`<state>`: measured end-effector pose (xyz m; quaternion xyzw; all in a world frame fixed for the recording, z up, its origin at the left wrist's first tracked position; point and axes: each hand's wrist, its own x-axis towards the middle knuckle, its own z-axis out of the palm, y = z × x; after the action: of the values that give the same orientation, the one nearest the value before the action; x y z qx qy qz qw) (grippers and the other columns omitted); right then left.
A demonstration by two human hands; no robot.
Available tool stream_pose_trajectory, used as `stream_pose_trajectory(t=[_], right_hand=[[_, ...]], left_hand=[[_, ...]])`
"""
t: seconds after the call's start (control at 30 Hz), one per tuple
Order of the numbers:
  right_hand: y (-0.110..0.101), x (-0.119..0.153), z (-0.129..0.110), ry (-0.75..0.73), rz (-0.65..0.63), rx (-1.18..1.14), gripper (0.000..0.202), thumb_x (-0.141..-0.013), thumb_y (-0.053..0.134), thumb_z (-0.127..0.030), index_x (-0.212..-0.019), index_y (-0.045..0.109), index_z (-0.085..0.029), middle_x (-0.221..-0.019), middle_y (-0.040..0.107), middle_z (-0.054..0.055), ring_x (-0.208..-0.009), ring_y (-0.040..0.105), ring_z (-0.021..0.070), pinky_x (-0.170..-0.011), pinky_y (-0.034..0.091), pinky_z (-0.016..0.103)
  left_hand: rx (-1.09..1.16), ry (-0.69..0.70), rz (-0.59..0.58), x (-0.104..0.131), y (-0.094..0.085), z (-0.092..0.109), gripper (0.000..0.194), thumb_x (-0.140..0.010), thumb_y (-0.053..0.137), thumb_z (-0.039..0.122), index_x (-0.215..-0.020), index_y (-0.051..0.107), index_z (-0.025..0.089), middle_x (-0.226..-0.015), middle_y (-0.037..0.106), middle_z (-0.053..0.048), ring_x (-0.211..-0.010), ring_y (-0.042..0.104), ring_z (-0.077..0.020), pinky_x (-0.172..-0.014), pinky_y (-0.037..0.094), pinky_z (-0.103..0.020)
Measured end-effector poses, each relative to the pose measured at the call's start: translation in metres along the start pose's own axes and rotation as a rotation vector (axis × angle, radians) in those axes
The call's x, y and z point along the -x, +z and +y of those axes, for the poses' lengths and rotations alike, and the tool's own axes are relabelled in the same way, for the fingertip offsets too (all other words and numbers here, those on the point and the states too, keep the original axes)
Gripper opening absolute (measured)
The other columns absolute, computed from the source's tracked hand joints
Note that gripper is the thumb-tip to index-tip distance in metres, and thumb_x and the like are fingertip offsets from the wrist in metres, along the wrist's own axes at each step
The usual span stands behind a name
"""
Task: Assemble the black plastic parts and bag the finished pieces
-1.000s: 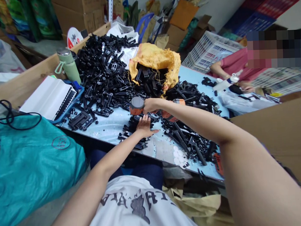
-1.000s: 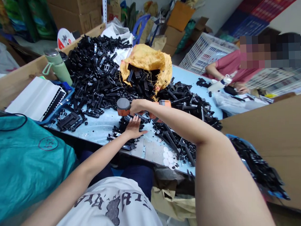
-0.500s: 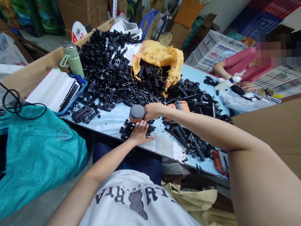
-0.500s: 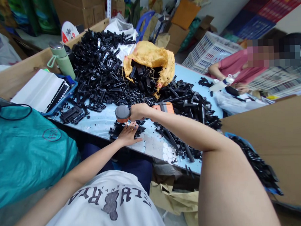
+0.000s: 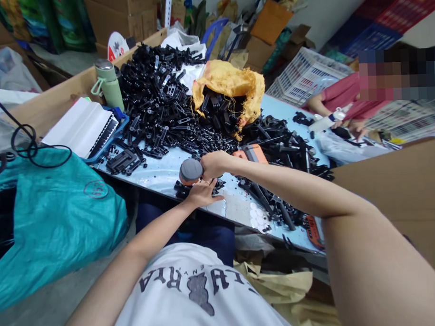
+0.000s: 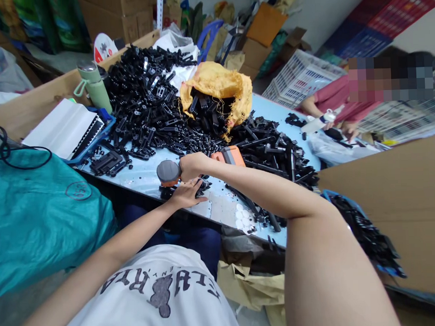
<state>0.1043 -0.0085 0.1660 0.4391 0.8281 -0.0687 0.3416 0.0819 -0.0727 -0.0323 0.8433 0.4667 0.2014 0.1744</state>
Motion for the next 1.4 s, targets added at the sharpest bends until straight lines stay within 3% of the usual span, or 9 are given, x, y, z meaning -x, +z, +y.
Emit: stream_pose_trajectory(t=[0.1, 0.27, 0.4, 0.47, 0.57, 0.73, 0.9, 1.13, 1.4], right_hand=[[0.002, 0.009, -0.008, -0.033, -0.052, -0.02, 0.034, -0.06, 0.061, -0.036, -0.083, 0.069, -0.011, -0.078, 0.067, 0.011, -0.074, 0.063, 0.023, -0.062, 0.044, 0.027], [0.001, -0.002, -0.025, -0.076, -0.137, -0.051, 0.029, -0.06, 0.064, -0.03, -0.079, 0.069, -0.009, -0.071, 0.066, 0.011, -0.07, 0.063, 0.0221, -0.06, 0.044, 0.027], [0.007, -0.004, -0.025, -0.078, -0.121, -0.07, 0.026, -0.059, 0.063, -0.03, -0.075, 0.068, -0.01, -0.068, 0.065, 0.01, -0.065, 0.062, 0.0215, -0.056, 0.044, 0.027], [0.014, 0.004, -0.01, -0.073, -0.096, -0.137, 0.026, -0.059, 0.064, -0.032, -0.075, 0.067, -0.011, -0.067, 0.064, 0.008, -0.063, 0.061, 0.0198, -0.054, 0.043, 0.026], [0.026, 0.017, 0.031, -0.05, -0.051, -0.363, 0.028, -0.059, 0.068, -0.03, -0.082, 0.066, -0.012, -0.067, 0.063, 0.004, -0.061, 0.058, 0.0155, -0.055, 0.044, 0.022], [0.042, 0.023, 0.11, 0.185, 0.0, -0.665, 0.033, -0.065, 0.068, -0.028, -0.092, 0.063, -0.01, -0.06, 0.058, 0.001, -0.051, 0.052, 0.0114, -0.052, 0.045, 0.022], [0.058, 0.013, 0.156, 0.468, -0.06, -0.661, 0.031, -0.065, 0.067, -0.033, -0.084, 0.064, -0.009, -0.053, 0.054, 0.0, -0.048, 0.051, 0.0122, -0.05, 0.045, 0.023], [0.07, 0.003, 0.176, 0.396, -0.102, -0.622, 0.022, -0.066, 0.063, -0.029, -0.08, 0.065, -0.011, -0.055, 0.055, 0.001, -0.049, 0.053, 0.0133, -0.048, 0.043, 0.024], [0.061, 0.022, 0.15, 0.344, -0.074, -0.391, 0.023, -0.062, 0.064, -0.03, -0.076, 0.067, -0.013, -0.06, 0.061, 0.003, -0.054, 0.057, 0.0161, -0.051, 0.042, 0.025]], left_hand=[[0.047, -0.055, -0.062, 0.001, -0.003, 0.001, 0.081, -0.078, 0.033, 0.073, -0.14, 0.026, 0.02, -0.141, 0.039, -0.013, -0.129, 0.037, -0.0294, -0.102, 0.035, -0.042], [0.063, -0.056, -0.069, 0.001, -0.005, 0.004, 0.081, -0.078, 0.034, 0.073, -0.139, 0.027, 0.02, -0.145, 0.034, -0.013, -0.132, 0.032, -0.0286, -0.106, 0.031, -0.041], [0.034, -0.043, -0.099, 0.004, -0.01, 0.003, 0.078, -0.081, 0.032, 0.069, -0.14, 0.025, 0.019, -0.145, 0.032, -0.013, -0.135, 0.028, -0.0287, -0.107, 0.028, -0.042], [0.012, 0.036, -0.12, 0.009, -0.016, -0.002, 0.081, -0.081, 0.034, 0.069, -0.143, 0.02, 0.018, -0.147, 0.03, -0.013, -0.136, 0.026, -0.0276, -0.108, 0.027, -0.039], [-0.082, 0.176, -0.132, 0.019, -0.025, -0.015, 0.098, -0.07, 0.048, 0.074, -0.143, 0.02, 0.015, -0.149, 0.024, -0.016, -0.138, 0.018, -0.0303, -0.111, 0.019, -0.042], [-0.24, 0.118, -0.105, 0.023, -0.028, -0.025, 0.108, -0.062, 0.057, 0.072, -0.141, 0.024, 0.005, -0.15, 0.016, -0.02, -0.14, 0.005, -0.0349, -0.113, 0.006, -0.048], [-0.265, 0.099, -0.111, 0.019, -0.026, -0.02, 0.109, -0.063, 0.054, 0.074, -0.142, 0.021, 0.006, -0.15, 0.019, -0.018, -0.14, 0.005, -0.0316, -0.114, 0.007, -0.046], [-0.288, 0.088, -0.145, 0.017, -0.023, -0.022, 0.112, -0.062, 0.054, 0.075, -0.143, 0.021, 0.005, -0.151, 0.015, -0.018, -0.14, 0.003, -0.0325, -0.114, 0.006, -0.047], [-0.255, 0.071, -0.154, 0.017, -0.029, -0.017, 0.11, -0.062, 0.057, 0.072, -0.143, 0.021, 0.007, -0.151, 0.017, -0.017, -0.14, 0.003, -0.0315, -0.114, 0.009, -0.047]])
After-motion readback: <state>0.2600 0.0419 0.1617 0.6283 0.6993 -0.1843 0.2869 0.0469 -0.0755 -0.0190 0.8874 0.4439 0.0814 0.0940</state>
